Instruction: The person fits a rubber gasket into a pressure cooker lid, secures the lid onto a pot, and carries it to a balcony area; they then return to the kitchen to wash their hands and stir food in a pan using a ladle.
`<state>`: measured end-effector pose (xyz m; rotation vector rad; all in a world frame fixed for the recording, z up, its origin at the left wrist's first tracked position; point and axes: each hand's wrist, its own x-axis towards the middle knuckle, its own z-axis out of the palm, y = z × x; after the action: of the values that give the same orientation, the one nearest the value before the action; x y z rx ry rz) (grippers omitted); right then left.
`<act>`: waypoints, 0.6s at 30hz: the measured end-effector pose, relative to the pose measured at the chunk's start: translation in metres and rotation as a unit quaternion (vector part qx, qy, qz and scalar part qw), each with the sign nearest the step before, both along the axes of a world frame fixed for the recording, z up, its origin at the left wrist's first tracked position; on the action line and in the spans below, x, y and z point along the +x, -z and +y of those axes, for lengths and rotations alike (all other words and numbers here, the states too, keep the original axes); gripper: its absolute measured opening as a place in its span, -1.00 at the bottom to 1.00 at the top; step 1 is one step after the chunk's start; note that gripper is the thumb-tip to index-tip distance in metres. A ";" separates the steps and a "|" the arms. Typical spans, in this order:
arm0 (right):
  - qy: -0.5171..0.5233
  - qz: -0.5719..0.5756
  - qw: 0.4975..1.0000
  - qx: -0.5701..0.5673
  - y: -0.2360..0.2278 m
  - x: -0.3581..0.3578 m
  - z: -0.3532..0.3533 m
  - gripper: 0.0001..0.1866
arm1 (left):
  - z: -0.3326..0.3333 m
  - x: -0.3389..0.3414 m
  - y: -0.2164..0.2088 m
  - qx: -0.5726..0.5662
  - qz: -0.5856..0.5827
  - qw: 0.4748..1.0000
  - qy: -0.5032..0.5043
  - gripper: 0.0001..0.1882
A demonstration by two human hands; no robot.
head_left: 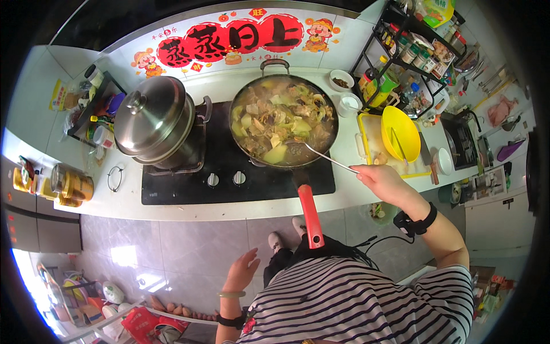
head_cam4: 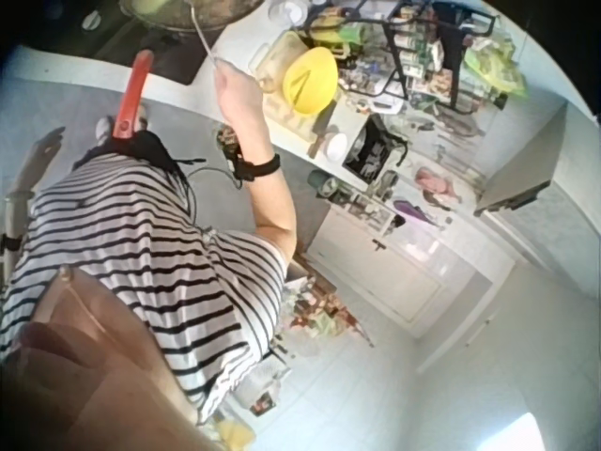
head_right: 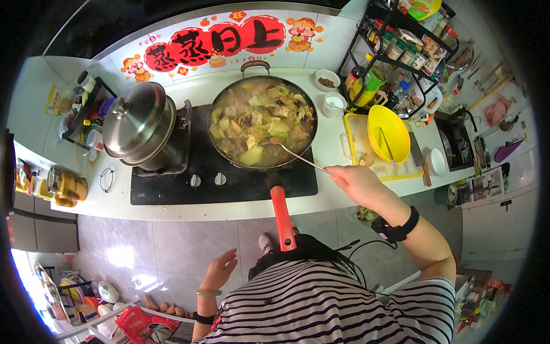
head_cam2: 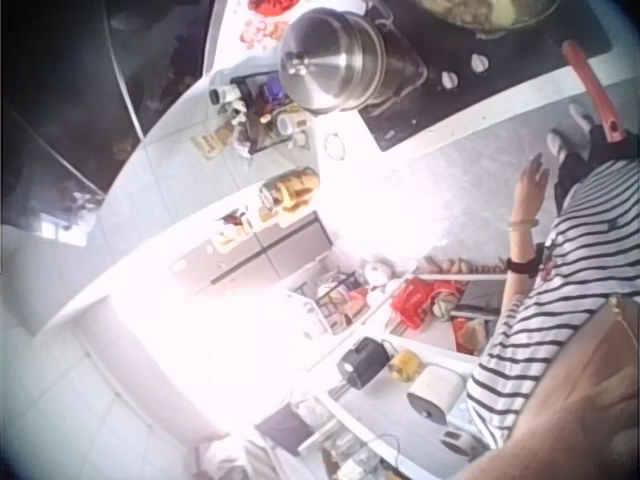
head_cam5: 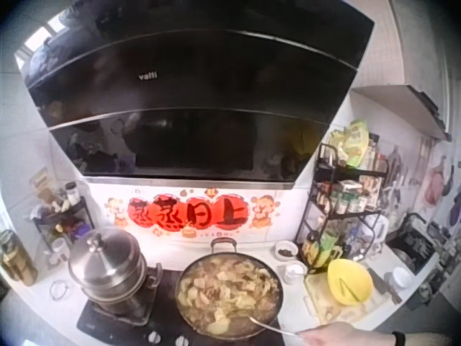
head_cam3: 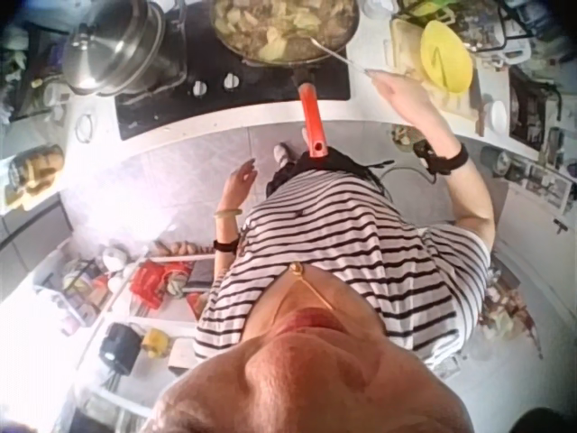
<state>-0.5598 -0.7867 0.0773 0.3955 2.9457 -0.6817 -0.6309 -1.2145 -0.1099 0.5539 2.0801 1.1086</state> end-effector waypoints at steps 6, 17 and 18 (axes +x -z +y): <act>0.042 -0.008 0.999 -0.012 -0.062 0.003 0.006 -0.70 | -0.004 0.000 -0.004 -0.029 0.024 0.999 -0.021 -0.59; -0.092 0.138 0.951 0.262 -0.023 -0.129 0.100 -0.71 | 0.001 0.026 -0.009 -0.037 0.000 0.997 -0.070 -0.59; -0.102 0.111 0.946 0.287 -0.019 -0.142 0.105 -0.71 | 0.000 0.030 -0.009 -0.033 -0.007 0.996 -0.083 -0.59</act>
<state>-0.7019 -0.6814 0.0965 0.0406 3.2922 0.1855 -0.6007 -1.2144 -0.1011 0.3443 2.1725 1.1294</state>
